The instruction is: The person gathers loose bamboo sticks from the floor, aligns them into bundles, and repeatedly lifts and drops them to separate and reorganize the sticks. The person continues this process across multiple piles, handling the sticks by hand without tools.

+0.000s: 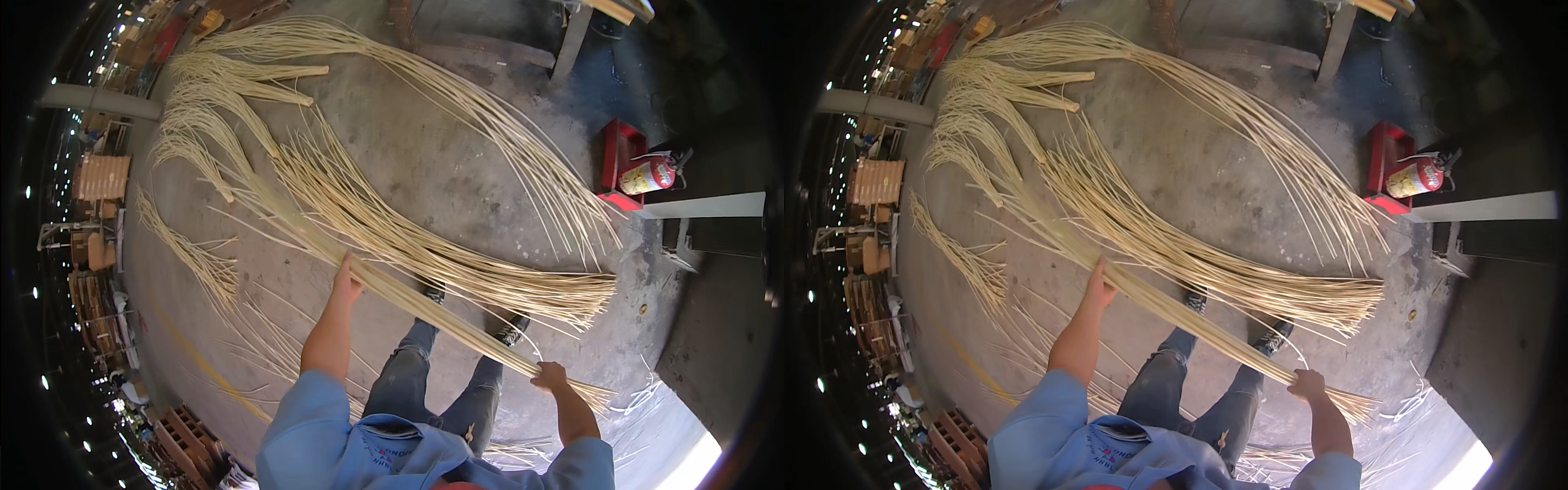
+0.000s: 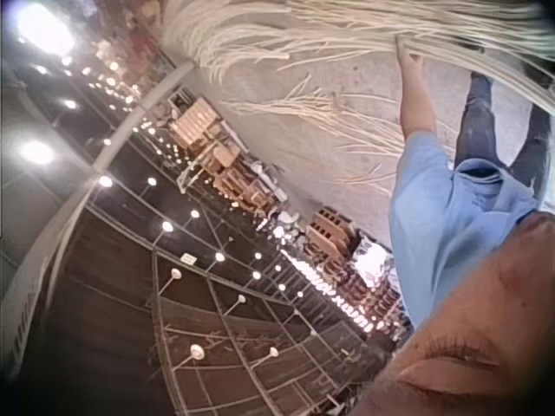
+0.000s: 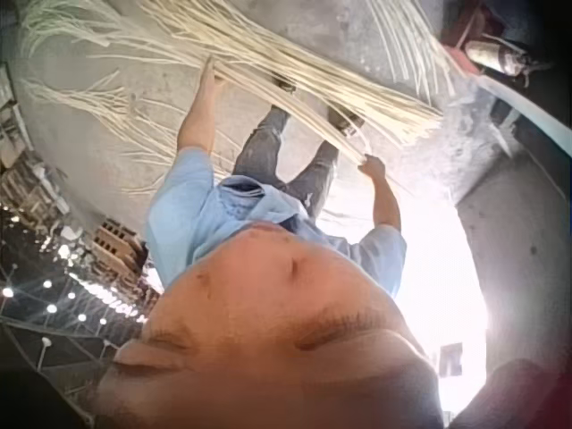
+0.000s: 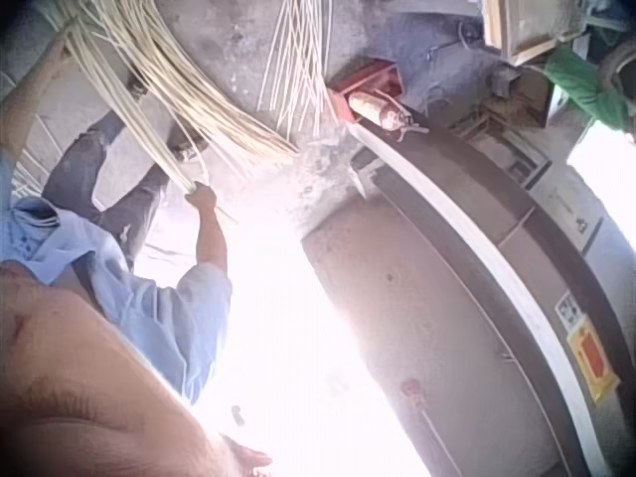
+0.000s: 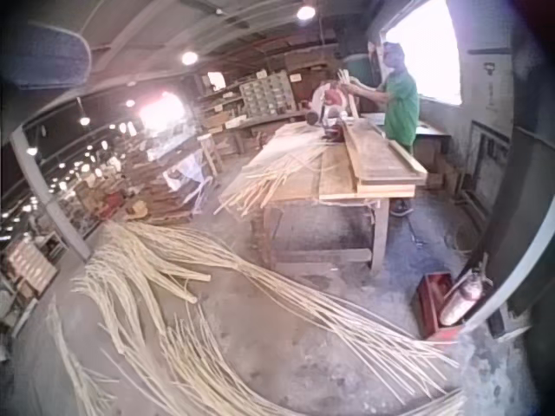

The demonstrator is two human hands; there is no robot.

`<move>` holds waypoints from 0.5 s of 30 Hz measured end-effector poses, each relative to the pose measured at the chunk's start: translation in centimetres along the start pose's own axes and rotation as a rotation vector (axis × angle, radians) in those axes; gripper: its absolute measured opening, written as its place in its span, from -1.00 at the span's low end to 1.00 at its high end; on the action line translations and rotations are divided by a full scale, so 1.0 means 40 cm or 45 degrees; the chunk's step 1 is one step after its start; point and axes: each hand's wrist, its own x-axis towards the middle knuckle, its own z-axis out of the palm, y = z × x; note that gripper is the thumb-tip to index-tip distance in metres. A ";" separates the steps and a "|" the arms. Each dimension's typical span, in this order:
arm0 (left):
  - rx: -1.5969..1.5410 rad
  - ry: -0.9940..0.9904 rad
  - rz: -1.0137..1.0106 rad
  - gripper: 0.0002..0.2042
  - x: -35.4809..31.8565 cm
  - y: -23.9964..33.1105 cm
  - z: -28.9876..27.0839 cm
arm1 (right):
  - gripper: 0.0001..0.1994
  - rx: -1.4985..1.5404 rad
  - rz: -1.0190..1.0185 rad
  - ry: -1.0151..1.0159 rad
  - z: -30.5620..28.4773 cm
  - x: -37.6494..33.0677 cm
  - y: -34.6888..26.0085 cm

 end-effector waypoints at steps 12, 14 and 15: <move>2.031 -0.498 -0.318 -0.40 -0.047 -0.637 -0.165 | -0.54 0.081 0.024 -0.209 0.109 0.514 0.205; 2.273 -0.532 -0.205 -0.40 -0.089 -0.686 -0.201 | -0.55 0.187 -0.041 -0.318 0.101 0.559 0.211; 2.395 -0.540 -0.204 -0.43 -0.106 -0.709 -0.216 | -0.56 0.224 -0.062 -0.372 0.117 0.573 0.227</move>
